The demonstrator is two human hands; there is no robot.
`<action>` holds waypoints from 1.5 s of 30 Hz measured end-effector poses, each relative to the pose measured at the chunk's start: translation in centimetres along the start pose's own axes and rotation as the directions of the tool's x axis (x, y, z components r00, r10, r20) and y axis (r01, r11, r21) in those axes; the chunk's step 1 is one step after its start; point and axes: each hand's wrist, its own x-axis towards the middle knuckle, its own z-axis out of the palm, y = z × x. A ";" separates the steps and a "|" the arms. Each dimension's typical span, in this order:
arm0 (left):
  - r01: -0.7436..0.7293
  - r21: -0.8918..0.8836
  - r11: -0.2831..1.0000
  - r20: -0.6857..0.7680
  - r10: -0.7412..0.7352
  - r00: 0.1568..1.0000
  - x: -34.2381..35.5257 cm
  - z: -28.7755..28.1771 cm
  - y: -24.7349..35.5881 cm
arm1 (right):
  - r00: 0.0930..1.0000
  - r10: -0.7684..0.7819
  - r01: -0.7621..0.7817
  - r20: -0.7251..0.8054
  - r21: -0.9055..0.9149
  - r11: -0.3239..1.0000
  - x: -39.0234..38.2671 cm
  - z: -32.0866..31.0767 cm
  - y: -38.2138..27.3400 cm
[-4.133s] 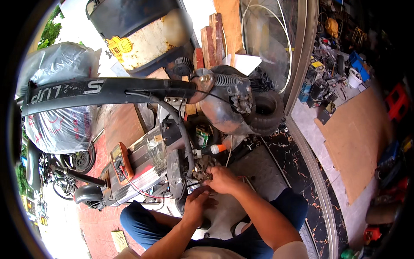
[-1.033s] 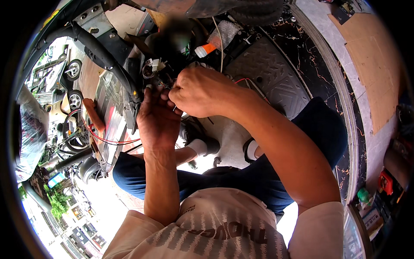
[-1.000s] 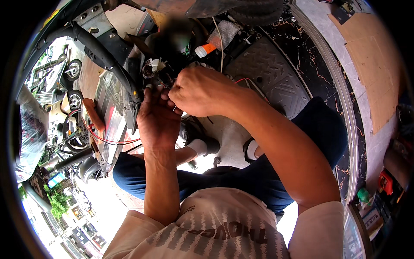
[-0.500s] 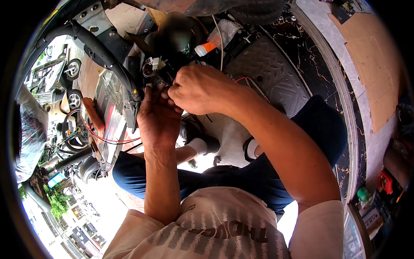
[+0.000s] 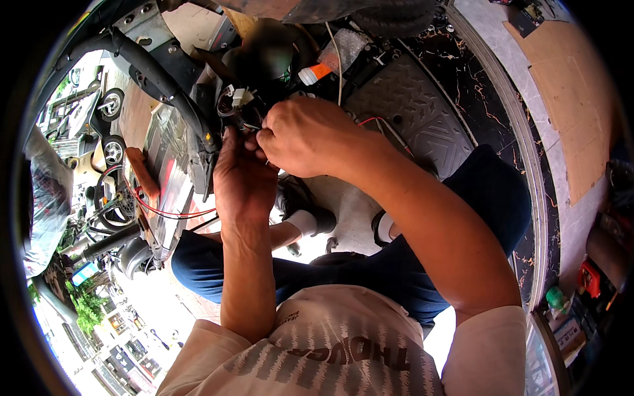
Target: The person works on the internal wiring of an electric scooter, handling various wires and using a multimeter to test electrical connections.
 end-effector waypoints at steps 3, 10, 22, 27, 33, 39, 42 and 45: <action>-0.009 0.009 1.000 -0.039 0.009 0.999 0.1 0.4 -0.1 | 0.999 -0.033 0.030 -0.029 -0.072 0.997 0.0 0.0 -0.1; -0.010 0.002 1.000 -0.093 0.010 0.996 0.3 0.3 -0.2 | 0.994 -0.090 0.080 -0.068 -0.131 0.988 0.0 0.3 -0.1; -0.029 0.055 0.998 -0.023 0.030 0.999 0.2 -0.6 -0.7 | 0.990 -0.141 0.141 0.005 -0.046 0.989 0.8 0.0 0.4; -0.073 0.149 0.986 -0.080 0.085 0.993 -2.0 0.0 -1.8 | 0.998 -0.045 0.042 0.044 0.050 0.998 1.4 0.4 0.9; 0.043 0.550 0.834 -0.013 -0.043 0.999 -4.7 -3.1 -3.3 | 0.998 0.010 -0.012 0.067 0.042 0.999 1.4 0.1 0.3; 0.118 0.534 0.837 0.126 -0.217 0.968 -6.6 -2.7 -4.2 | 0.998 0.038 -0.041 0.041 0.066 0.997 1.5 0.5 0.6; 0.097 0.530 0.843 0.113 -0.184 0.977 -6.2 -2.8 -4.4 | 0.999 0.043 -0.042 -0.033 0.021 0.999 1.3 0.4 0.7; 0.051 0.489 0.871 0.125 -0.127 0.984 -5.7 -3.2 -4.4 | 0.990 0.002 -0.023 -0.139 -0.148 0.989 0.4 -0.1 0.0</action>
